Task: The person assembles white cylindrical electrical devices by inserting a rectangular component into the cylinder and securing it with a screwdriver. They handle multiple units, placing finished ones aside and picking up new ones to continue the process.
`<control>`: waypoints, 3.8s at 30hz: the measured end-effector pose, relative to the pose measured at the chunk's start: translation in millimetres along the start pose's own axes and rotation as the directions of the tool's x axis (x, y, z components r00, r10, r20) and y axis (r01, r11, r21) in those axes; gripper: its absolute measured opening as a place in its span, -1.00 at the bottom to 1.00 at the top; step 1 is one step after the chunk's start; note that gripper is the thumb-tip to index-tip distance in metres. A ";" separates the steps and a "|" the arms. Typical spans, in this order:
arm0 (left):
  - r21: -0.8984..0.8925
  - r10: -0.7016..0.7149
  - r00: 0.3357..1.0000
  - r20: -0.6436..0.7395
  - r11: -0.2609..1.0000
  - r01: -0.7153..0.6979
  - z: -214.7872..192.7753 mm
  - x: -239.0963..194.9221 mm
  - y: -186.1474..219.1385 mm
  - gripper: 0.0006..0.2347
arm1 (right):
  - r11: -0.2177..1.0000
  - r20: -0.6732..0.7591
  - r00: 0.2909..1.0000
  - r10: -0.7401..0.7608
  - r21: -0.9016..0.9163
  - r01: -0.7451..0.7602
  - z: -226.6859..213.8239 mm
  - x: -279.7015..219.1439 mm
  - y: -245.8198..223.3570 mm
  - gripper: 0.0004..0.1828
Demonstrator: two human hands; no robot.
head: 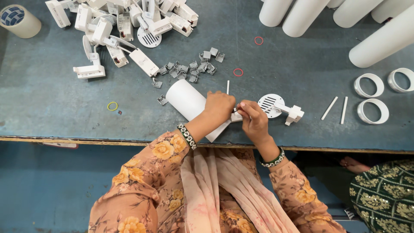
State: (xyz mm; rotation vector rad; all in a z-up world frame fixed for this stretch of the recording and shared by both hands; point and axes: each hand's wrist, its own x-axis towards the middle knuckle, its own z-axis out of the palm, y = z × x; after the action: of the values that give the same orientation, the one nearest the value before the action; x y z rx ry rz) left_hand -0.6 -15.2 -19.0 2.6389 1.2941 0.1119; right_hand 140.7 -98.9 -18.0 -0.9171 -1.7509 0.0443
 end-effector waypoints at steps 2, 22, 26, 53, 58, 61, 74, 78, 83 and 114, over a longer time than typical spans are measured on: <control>0.002 -0.001 1.000 0.003 1.000 0.001 -0.4 0.8 -0.3 -0.91 | 1.000 -0.001 1.000 0.008 0.027 -0.008 1.0 -0.8 1.0 -0.53; -0.153 0.146 0.979 0.140 0.980 -0.124 0.9 10.7 -3.2 -0.91 | 0.995 -0.090 0.996 -0.012 0.095 0.021 15.0 -23.4 10.2 -0.49; -0.160 0.162 0.978 0.128 0.977 -0.141 10.3 15.8 -4.0 -0.91 | 0.989 -0.132 0.990 0.048 0.146 -0.028 18.3 -30.8 15.4 -0.58; 0.161 0.367 0.888 -0.278 0.929 -0.333 -56.6 -105.7 -25.2 -0.19 | 0.810 0.620 0.723 0.304 -0.568 0.146 -66.1 14.3 19.7 -0.22; 0.071 0.342 0.913 -0.223 0.940 -0.335 -67.9 -93.2 -23.4 -0.16 | 0.797 0.505 0.827 0.248 -0.591 0.122 -80.1 6.2 6.2 -0.39; -0.138 0.217 0.919 -0.330 0.952 -0.275 -89.6 -103.1 -15.8 -0.18 | 0.837 0.329 0.888 0.322 -0.537 -0.104 -89.2 1.6 -11.1 -0.40; -0.666 0.297 0.914 -0.277 0.626 -0.406 -126.9 -131.5 8.8 -0.19 | 0.938 0.204 0.916 0.345 -0.096 -0.332 -131.4 22.0 -31.9 -0.43; -0.567 0.339 0.840 -0.424 0.624 -0.538 -105.2 -125.2 15.8 -0.16 | 0.907 0.268 0.866 0.421 -0.144 -0.396 -144.2 32.3 -31.0 -0.42; -0.134 0.475 0.750 -0.461 0.798 -0.587 -69.8 -108.5 10.7 -0.18 | 0.909 0.268 0.883 0.385 -0.273 -0.314 -131.3 21.0 -22.5 -0.43; -0.909 -0.137 0.991 0.007 -0.414 -0.051 -31.9 -70.0 -81.7 -0.72 | 0.832 0.364 0.840 0.402 -0.528 -0.170 -66.9 -21.0 -29.4 -0.41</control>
State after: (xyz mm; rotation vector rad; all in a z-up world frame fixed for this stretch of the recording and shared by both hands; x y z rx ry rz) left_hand -111.8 -17.1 -3.7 0.8145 0.5300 0.9375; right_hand 181.8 -158.6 5.0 -1.6551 -2.0865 0.0347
